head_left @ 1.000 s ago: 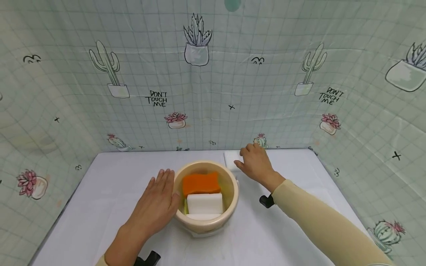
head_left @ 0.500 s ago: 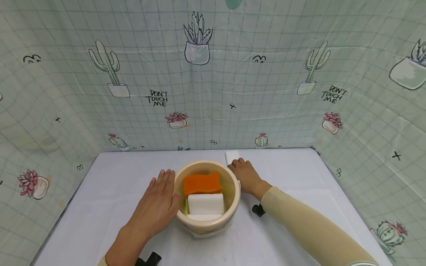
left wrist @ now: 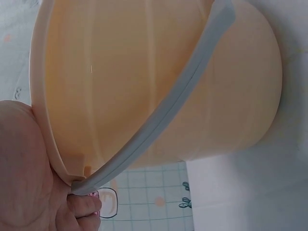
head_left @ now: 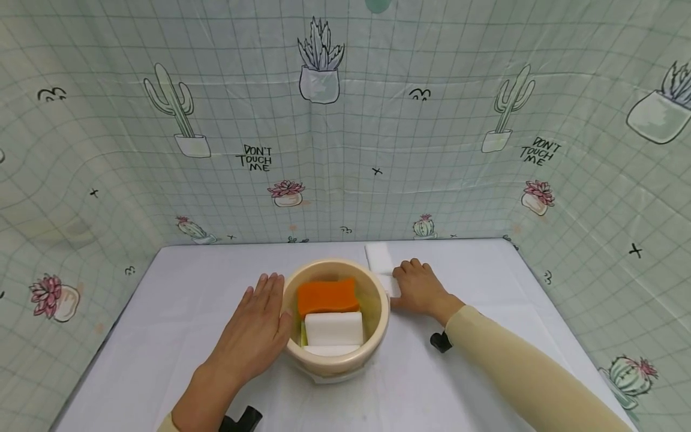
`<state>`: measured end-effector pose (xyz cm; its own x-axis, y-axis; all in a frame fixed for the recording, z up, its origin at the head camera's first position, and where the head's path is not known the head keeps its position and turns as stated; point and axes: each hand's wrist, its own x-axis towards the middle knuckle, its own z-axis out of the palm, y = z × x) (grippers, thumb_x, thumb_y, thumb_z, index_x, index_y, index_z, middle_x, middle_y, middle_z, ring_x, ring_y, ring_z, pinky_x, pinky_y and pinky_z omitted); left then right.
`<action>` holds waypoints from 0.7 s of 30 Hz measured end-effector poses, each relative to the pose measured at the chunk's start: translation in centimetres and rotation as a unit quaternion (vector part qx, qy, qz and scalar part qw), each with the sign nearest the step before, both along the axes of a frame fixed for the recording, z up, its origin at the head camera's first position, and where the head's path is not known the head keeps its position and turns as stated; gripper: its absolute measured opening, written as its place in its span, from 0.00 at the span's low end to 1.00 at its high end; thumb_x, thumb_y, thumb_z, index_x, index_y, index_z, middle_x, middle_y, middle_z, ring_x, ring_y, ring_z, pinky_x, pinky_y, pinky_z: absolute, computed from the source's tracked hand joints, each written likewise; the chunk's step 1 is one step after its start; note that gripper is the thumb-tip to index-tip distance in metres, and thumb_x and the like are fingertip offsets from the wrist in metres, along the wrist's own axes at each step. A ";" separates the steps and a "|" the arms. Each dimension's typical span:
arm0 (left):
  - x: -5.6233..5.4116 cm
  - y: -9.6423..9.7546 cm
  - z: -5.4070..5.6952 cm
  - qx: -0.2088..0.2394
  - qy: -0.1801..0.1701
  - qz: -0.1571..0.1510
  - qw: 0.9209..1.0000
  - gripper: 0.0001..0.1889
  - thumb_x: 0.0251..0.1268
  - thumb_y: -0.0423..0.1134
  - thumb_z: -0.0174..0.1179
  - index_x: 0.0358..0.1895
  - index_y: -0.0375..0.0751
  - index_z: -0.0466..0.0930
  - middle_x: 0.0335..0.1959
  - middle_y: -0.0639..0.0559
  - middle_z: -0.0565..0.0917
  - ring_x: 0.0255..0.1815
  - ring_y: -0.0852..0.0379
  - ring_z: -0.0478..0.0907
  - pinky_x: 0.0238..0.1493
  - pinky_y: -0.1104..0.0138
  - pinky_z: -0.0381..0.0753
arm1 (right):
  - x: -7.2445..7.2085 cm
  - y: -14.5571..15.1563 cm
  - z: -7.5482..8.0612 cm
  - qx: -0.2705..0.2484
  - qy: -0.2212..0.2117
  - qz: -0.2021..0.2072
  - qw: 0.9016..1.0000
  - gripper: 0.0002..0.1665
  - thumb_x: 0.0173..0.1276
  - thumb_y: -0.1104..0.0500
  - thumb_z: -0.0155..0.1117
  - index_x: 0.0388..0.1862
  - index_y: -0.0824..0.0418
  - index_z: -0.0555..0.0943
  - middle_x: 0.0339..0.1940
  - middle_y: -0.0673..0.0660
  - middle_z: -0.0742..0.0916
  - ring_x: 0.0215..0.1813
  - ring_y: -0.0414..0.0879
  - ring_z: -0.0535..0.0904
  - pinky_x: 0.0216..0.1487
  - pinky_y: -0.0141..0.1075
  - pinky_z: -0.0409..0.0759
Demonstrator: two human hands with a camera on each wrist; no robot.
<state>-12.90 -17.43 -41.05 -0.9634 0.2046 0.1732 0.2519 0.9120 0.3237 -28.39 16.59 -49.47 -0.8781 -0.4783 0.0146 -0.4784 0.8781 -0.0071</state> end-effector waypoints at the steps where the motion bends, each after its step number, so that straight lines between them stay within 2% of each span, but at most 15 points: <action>1: 0.0 0.0 0.0 0.000 0.001 0.000 1.000 0.33 0.83 0.43 0.46 0.81 0.26 0.57 0.82 0.32 0.63 0.85 0.36 0.55 0.84 0.42 0.54 | 0.0 0.6 0.0 -0.003 0.003 -0.002 1.000 0.38 0.64 0.35 0.73 0.57 0.65 0.81 0.53 0.62 0.83 0.56 0.59 0.75 0.57 0.57 0.76; 13: 0.1 0.0 0.2 0.001 -0.005 -0.002 1.000 0.33 0.83 0.44 0.43 0.81 0.26 0.56 0.82 0.31 0.62 0.86 0.36 0.55 0.85 0.42 0.53 | 0.0 6.0 0.5 -0.008 0.035 -0.031 0.999 0.41 0.61 0.38 0.77 0.60 0.66 0.78 0.57 0.65 0.83 0.58 0.62 0.76 0.57 0.59 0.75; 21: 0.0 0.0 0.3 -0.006 -0.003 -0.002 1.000 0.33 0.83 0.43 0.44 0.81 0.25 0.56 0.82 0.31 0.62 0.86 0.35 0.54 0.84 0.41 0.53 | 0.7 7.3 2.4 -0.019 0.092 -0.012 0.996 0.39 0.60 0.39 0.79 0.56 0.66 0.80 0.53 0.65 0.84 0.55 0.62 0.77 0.52 0.57 0.75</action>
<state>-12.94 -17.43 -40.71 -0.9633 0.2110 0.1658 0.2545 0.9145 0.3146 -27.66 23.87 -47.11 -0.8699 -0.4536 0.1936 -0.4540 0.8899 0.0447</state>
